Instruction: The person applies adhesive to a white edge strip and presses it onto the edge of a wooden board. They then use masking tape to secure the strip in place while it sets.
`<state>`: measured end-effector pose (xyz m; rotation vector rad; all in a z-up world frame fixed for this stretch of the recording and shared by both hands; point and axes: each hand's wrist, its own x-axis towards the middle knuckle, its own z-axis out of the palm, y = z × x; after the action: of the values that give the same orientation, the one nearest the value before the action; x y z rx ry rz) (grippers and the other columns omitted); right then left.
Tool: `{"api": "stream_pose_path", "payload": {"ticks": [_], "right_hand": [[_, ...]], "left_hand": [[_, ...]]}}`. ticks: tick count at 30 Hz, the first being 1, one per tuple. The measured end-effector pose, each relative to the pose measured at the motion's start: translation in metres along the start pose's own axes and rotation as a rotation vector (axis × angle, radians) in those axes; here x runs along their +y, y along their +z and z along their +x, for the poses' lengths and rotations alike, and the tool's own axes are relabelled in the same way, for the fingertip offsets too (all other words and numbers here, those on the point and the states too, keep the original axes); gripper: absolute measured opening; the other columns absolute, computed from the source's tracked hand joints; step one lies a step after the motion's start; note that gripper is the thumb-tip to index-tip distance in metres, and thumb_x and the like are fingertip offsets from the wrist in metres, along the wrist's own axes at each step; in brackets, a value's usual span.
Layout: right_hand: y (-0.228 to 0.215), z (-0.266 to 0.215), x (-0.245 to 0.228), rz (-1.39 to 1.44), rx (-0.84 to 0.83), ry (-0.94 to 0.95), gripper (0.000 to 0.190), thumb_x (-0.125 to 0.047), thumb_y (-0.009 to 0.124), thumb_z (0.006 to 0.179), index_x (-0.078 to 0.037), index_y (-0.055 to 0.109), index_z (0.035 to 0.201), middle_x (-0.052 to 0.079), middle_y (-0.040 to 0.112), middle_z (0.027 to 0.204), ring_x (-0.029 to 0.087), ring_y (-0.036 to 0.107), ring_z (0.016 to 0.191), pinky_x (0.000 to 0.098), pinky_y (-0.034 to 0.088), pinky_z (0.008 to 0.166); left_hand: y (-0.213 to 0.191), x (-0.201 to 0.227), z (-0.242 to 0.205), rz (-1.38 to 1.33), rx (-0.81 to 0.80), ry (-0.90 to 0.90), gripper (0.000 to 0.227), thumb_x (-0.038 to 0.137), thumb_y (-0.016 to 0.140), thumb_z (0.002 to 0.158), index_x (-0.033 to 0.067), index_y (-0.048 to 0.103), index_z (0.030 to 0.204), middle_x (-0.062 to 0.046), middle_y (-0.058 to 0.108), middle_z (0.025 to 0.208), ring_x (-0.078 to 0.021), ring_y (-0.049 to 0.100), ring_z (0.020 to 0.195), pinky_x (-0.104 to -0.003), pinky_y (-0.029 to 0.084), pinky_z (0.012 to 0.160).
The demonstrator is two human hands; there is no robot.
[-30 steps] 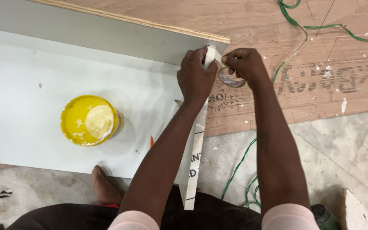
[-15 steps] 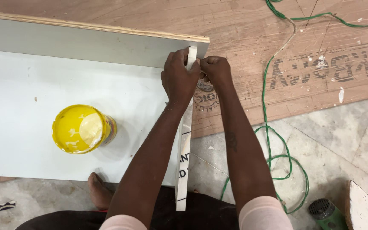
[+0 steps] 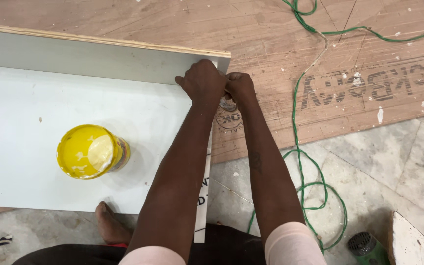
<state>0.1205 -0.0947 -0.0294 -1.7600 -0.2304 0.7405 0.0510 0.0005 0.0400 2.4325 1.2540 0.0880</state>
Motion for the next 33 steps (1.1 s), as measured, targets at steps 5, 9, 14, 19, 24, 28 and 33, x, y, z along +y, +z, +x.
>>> {"api": "stream_pose_path", "payload": {"ticks": [5,9,14,19,24,28,33], "right_hand": [[-0.005,0.005,-0.002,0.027,-0.021,0.043,0.014,-0.008,0.071,0.086,-0.003,0.066,0.074,0.006,0.061,0.057,0.009,0.05,0.043,0.025,0.033,0.037],[-0.006,0.01,-0.005,0.006,-0.078,0.071,0.018,-0.006,0.062,0.088,-0.003,0.061,0.07,0.007,0.057,0.056,0.011,0.046,0.041,0.0281,0.031,0.036],[-0.007,0.013,-0.015,-0.006,-0.098,0.223,0.021,-0.01,0.057,0.089,-0.006,0.058,0.069,0.005,0.053,0.053,0.011,0.042,0.04,0.0297,0.028,0.036],[0.002,0.037,0.009,0.065,-0.042,0.26,0.022,-0.009,0.057,0.089,-0.006,0.056,0.067,0.004,0.051,0.054,0.011,0.038,0.042,0.0307,0.029,0.037],[0.011,0.053,0.036,0.428,0.042,0.239,0.022,0.001,0.062,0.086,-0.003,0.054,0.066,0.007,0.051,0.059,0.015,0.042,0.045,0.0347,0.033,0.04],[0.005,0.026,0.055,0.355,0.162,0.411,0.024,-0.009,0.066,0.091,-0.003,0.06,0.068,0.006,0.053,0.06,0.014,0.042,0.047,0.0349,0.033,0.042],[-0.002,0.0,0.077,0.626,0.319,0.141,0.027,-0.017,0.07,0.101,0.003,0.057,0.088,0.008,0.057,0.07,0.017,0.05,0.054,0.0338,0.041,0.047]], "left_hand": [[0.006,0.006,0.002,0.025,0.04,-0.045,0.015,0.028,0.081,0.079,0.016,0.072,0.077,-0.001,0.073,0.076,-0.0228,0.071,0.074,-0.049,0.042,0.086],[0.0,0.013,0.002,0.014,-0.038,-0.112,0.019,0.031,0.083,0.077,0.0163,0.071,0.078,-0.001,0.072,0.077,-0.021,0.071,0.074,-0.048,0.041,0.089],[0.005,0.015,0.0,0.047,0.043,-0.106,0.015,0.027,0.082,0.079,0.0173,0.071,0.076,0.0,0.07,0.074,-0.0204,0.069,0.07,-0.048,0.04,0.086],[0.011,0.017,0.007,0.068,-0.001,-0.136,0.014,0.025,0.08,0.082,0.0172,0.07,0.077,0.0,0.069,0.07,-0.0192,0.067,0.067,-0.047,0.038,0.087],[0.013,0.018,0.005,0.069,-0.018,-0.156,0.012,0.022,0.078,0.086,0.0172,0.07,0.078,0.0,0.07,0.073,-0.0195,0.067,0.069,-0.047,0.037,0.09],[0.017,0.02,0.005,0.107,0.076,-0.12,0.013,0.022,0.08,0.08,0.0151,0.07,0.081,-0.002,0.07,0.078,-0.0211,0.068,0.074,-0.046,0.039,0.087],[0.035,0.012,0.007,0.127,0.124,-0.13,0.01,0.021,0.079,0.087,0.0138,0.072,0.09,-0.003,0.073,0.086,-0.0228,0.07,0.082,-0.048,0.041,0.091]]}}
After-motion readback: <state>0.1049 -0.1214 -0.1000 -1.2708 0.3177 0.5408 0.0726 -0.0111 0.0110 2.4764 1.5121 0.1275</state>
